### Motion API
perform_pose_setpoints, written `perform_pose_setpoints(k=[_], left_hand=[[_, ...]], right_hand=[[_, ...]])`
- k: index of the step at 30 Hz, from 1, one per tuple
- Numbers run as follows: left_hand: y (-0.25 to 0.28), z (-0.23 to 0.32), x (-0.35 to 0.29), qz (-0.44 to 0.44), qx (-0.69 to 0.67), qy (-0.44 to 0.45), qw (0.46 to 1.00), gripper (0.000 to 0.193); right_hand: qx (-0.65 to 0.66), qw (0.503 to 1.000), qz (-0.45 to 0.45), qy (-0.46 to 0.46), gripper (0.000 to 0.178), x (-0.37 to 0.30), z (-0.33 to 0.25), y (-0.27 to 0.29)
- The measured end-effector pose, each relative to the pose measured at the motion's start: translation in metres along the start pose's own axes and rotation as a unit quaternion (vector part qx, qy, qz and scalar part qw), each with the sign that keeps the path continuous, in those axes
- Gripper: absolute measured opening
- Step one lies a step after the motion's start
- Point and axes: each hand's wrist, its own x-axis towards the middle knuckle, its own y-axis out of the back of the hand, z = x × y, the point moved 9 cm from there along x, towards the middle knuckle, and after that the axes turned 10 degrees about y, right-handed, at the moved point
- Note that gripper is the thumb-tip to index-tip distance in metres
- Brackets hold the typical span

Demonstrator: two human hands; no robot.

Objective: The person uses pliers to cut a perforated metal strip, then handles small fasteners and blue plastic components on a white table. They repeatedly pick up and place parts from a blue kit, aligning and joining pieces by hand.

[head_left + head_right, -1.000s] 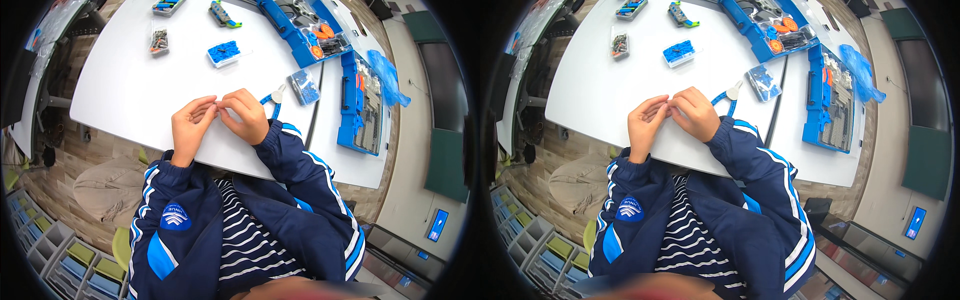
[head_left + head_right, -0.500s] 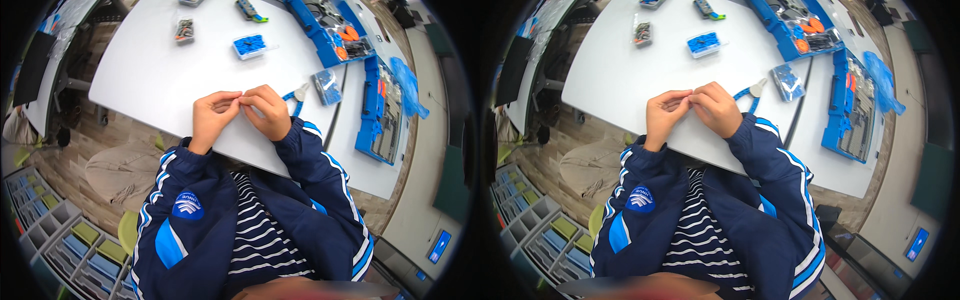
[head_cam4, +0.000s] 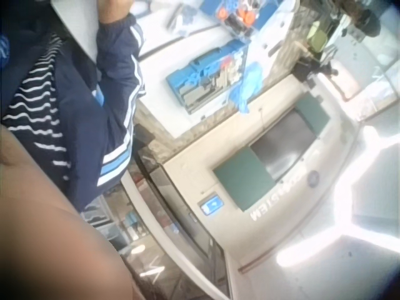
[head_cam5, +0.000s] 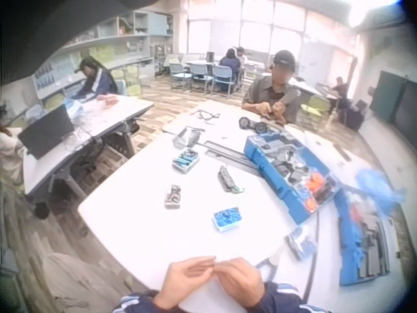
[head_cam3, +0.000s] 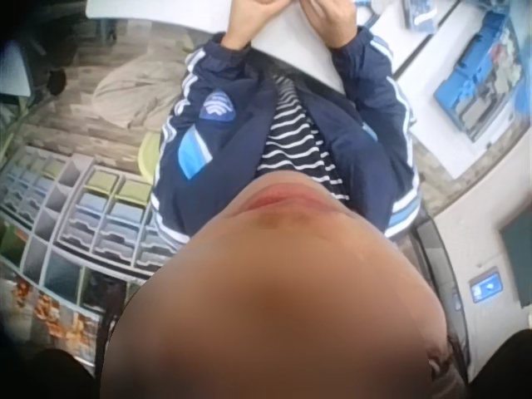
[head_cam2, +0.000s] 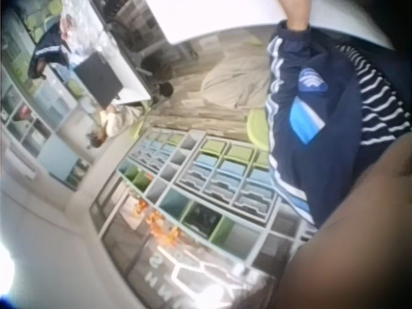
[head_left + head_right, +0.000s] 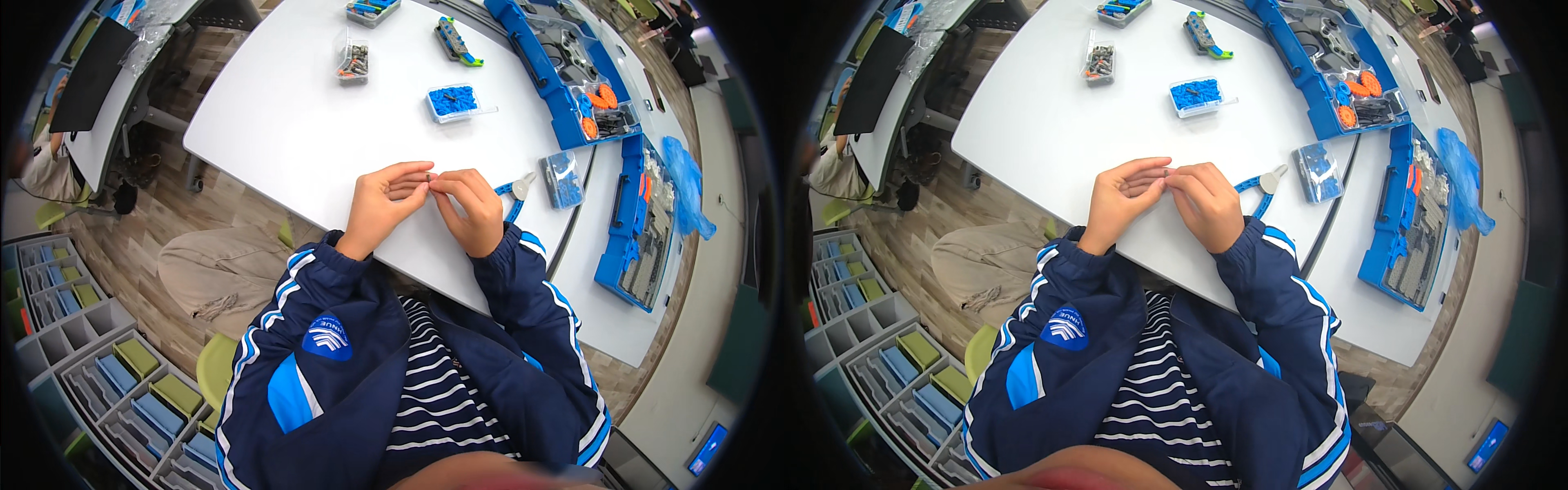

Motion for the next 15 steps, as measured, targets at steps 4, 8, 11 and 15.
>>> perform_pose_setpoints(k=[4,8,11,15], left_hand=[[-0.001,0.000,0.002,-0.010,0.030,0.001,1.000,0.026],[0.002,-0.005,0.002,-0.013,-0.003,0.008,1.000,0.025],[0.000,-0.009,0.000,-0.032,-0.011,0.020,0.999,0.027],[-0.001,-0.005,-0.003,-0.018,0.018,-0.004,1.000,0.027]], right_hand=[[0.005,1.000,-0.006,0.000,0.023,0.000,0.000,0.000],[0.071,0.995,0.015,-0.071,0.022,-0.009,0.012,0.001],[0.192,0.958,0.002,-0.214,0.018,-0.025,0.034,-0.013],[0.278,0.921,0.037,-0.269,0.017,-0.033,0.044,-0.018]])
